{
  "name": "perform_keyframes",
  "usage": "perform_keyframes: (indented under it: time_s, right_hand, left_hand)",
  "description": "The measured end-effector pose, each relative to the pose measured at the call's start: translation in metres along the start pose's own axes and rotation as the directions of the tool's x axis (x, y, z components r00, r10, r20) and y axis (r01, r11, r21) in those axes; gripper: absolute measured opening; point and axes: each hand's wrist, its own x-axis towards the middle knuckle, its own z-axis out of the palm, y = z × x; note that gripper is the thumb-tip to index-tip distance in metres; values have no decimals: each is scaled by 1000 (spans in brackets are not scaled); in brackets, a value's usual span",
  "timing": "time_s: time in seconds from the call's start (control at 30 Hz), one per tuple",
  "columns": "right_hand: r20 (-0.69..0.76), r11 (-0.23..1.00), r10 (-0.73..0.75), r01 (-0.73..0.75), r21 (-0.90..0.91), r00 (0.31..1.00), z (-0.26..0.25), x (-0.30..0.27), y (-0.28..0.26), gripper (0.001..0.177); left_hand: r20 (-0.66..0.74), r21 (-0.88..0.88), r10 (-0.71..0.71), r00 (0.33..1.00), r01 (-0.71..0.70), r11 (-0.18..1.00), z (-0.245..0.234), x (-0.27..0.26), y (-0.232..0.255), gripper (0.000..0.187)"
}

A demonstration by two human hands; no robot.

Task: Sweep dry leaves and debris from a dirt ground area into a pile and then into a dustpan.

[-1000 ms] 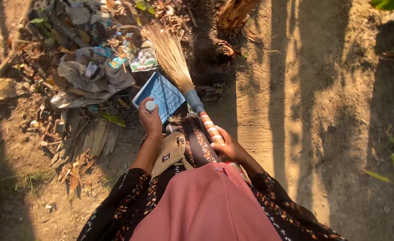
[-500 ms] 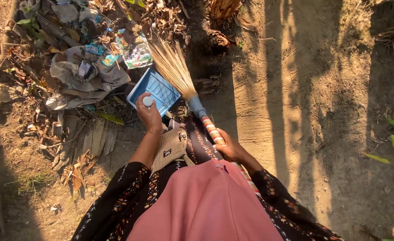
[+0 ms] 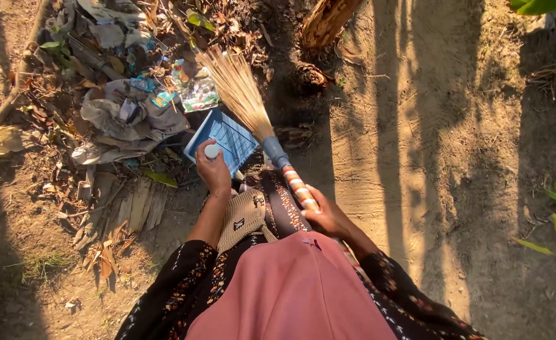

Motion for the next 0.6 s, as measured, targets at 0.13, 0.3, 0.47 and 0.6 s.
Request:
perform_keyframes:
  time_s: [0.13,0.3,0.47,0.6]
  right_hand:
    - [-37,989,-119,115,-98,992,-44,11,-37,90]
    - [-197,928,342,-363,-84,919,-106,120,-46,90]
    - [-122,965,260,-262,-4,958,-135,237,31,73]
    - [12,989,129,-127,-80,992,-145,208,23,84]
  left_hand:
    - [-10,-16,-39,999,39,999,7,5,22,27]
    - [7,-73,-21,1000,21,997,23,9,45,23]
    - [2,-102,-115,993,115,988,34,14,53,24]
    - [10,-163,-173,985,173,971,52,19,48,25]
